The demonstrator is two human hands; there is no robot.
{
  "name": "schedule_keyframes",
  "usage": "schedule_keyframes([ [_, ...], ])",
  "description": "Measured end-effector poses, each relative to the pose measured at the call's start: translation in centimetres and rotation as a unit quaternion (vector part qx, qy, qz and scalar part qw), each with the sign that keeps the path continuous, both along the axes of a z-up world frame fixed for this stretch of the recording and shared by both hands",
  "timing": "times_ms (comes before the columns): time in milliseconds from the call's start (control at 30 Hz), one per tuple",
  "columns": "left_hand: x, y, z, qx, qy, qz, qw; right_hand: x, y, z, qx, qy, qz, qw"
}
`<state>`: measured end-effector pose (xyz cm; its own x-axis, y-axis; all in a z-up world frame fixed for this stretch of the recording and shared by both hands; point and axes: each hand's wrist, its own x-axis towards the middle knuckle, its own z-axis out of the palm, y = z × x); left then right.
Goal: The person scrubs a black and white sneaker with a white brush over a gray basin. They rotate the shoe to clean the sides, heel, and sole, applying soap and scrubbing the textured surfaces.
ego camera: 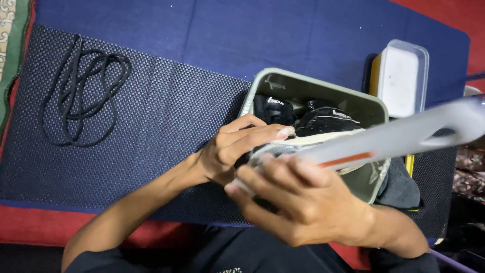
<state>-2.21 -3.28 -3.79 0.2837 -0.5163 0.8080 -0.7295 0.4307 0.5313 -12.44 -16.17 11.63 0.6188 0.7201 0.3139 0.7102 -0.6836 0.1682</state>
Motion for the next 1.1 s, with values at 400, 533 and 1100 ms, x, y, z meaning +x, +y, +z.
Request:
schedule_keyframes([
  [400,0.3,0.0,-0.3,0.001,0.006,-0.013,1.000,0.9,-3.1,-0.2,0.053,-0.120,-0.065,0.989],
  [533,0.4,0.0,0.2,-0.015,-0.012,-0.008,1.000,-0.8,-1.5,-1.2,-0.021,-0.093,-0.014,0.995],
  [1100,0.1,-0.2,0.8,0.000,-0.006,0.022,1.000,-3.2,-4.7,-0.8,0.070,-0.082,-0.191,0.976],
])
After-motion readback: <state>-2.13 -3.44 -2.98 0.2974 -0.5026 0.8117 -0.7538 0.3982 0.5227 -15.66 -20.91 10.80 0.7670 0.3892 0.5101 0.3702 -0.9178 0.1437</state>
